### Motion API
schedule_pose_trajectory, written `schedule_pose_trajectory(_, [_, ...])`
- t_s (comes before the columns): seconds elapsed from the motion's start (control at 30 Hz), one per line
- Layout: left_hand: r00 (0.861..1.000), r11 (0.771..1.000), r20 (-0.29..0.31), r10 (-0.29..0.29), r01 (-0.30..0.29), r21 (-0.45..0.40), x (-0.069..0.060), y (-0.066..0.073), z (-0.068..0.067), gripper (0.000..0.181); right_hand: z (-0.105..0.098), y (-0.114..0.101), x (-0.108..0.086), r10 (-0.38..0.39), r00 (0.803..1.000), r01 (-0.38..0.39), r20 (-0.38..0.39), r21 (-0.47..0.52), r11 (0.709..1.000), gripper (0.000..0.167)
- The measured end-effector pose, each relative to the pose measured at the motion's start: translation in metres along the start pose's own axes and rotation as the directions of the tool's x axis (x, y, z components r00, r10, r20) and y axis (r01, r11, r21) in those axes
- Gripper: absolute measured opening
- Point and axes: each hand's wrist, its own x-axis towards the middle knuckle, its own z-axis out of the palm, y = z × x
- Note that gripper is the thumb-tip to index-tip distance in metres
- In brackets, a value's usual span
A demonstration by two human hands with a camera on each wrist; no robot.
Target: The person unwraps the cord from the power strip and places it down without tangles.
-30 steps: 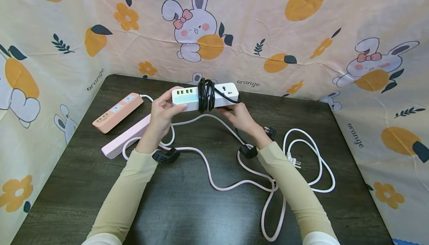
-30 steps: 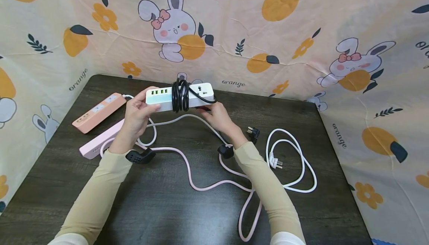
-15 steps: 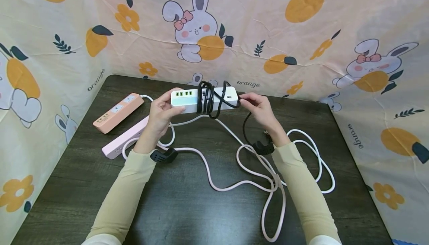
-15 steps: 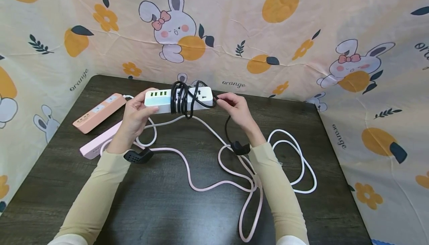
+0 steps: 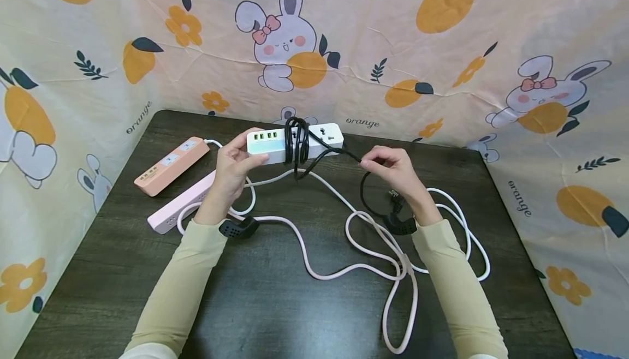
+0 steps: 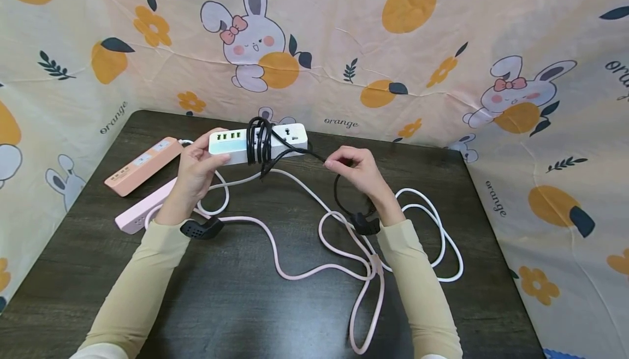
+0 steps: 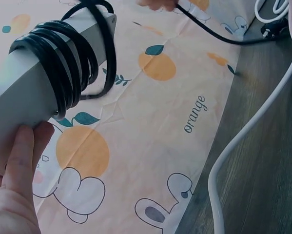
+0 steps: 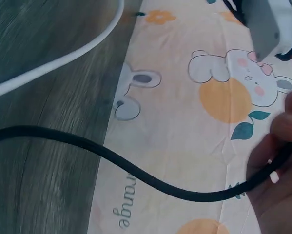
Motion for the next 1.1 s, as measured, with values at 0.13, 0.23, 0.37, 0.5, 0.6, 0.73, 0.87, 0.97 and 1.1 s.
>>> schedule_pose_trajectory(0.13, [1.000, 1.000, -0.001, 0.009, -0.009, -0.015, 0.001, 0.000, 0.001, 0.047, -0.001, 0.004, -0.002, 0.072, 0.991, -0.048, 0.110, -0.204, 0.978, 0.010])
schedule_pose_trajectory(0.23, [1.000, 1.000, 0.008, -0.002, 0.002, -0.017, 0.001, 0.000, 0.002, 0.047, 0.001, 0.006, 0.001, 0.142, 0.987, -0.103, 0.072, -0.392, 0.914, 0.007])
schedule_pose_trajectory(0.37, [0.999, 1.000, 0.025, -0.023, 0.023, -0.011, -0.001, 0.000, 0.001, 0.048, 0.003, 0.005, 0.007, 0.162, 0.979, -0.205, -0.126, -0.575, 0.792, 0.013])
schedule_pose_trajectory(0.5, [0.999, 1.000, 0.045, -0.026, 0.027, -0.016, -0.002, 0.000, 0.001, 0.048, 0.002, 0.003, 0.013, 0.136, 0.926, -0.335, -0.352, -0.605, 0.722, 0.020])
schedule_pose_trajectory(0.6, [0.998, 1.000, 0.061, -0.020, 0.021, -0.018, -0.002, 0.001, 0.000, 0.049, -0.003, 0.002, 0.016, 0.100, 0.868, -0.399, -0.486, -0.565, 0.722, 0.023])
schedule_pose_trajectory(0.73, [0.997, 1.000, 0.078, -0.018, 0.019, -0.012, -0.002, 0.003, -0.002, 0.049, -0.011, 0.002, 0.016, 0.073, 0.781, -0.373, -0.621, -0.368, 0.852, 0.024])
schedule_pose_trajectory(0.87, [0.996, 1.000, 0.086, -0.022, 0.023, 0.000, -0.002, 0.004, -0.004, 0.050, -0.018, 0.000, 0.013, 0.076, 0.741, -0.175, -0.667, -0.084, 0.981, 0.026])
schedule_pose_trajectory(0.97, [0.996, 1.000, 0.091, -0.020, 0.020, 0.005, -0.001, 0.003, -0.004, 0.050, -0.021, -0.002, 0.010, 0.080, 0.732, -0.075, -0.676, 0.036, 0.997, 0.021])
schedule_pose_trajectory(1.1, [0.995, 1.000, 0.101, -0.015, 0.016, -0.005, -0.001, 0.003, -0.005, 0.051, -0.026, -0.005, 0.009, 0.095, 0.673, -0.043, -0.733, 0.089, 0.995, 0.018])
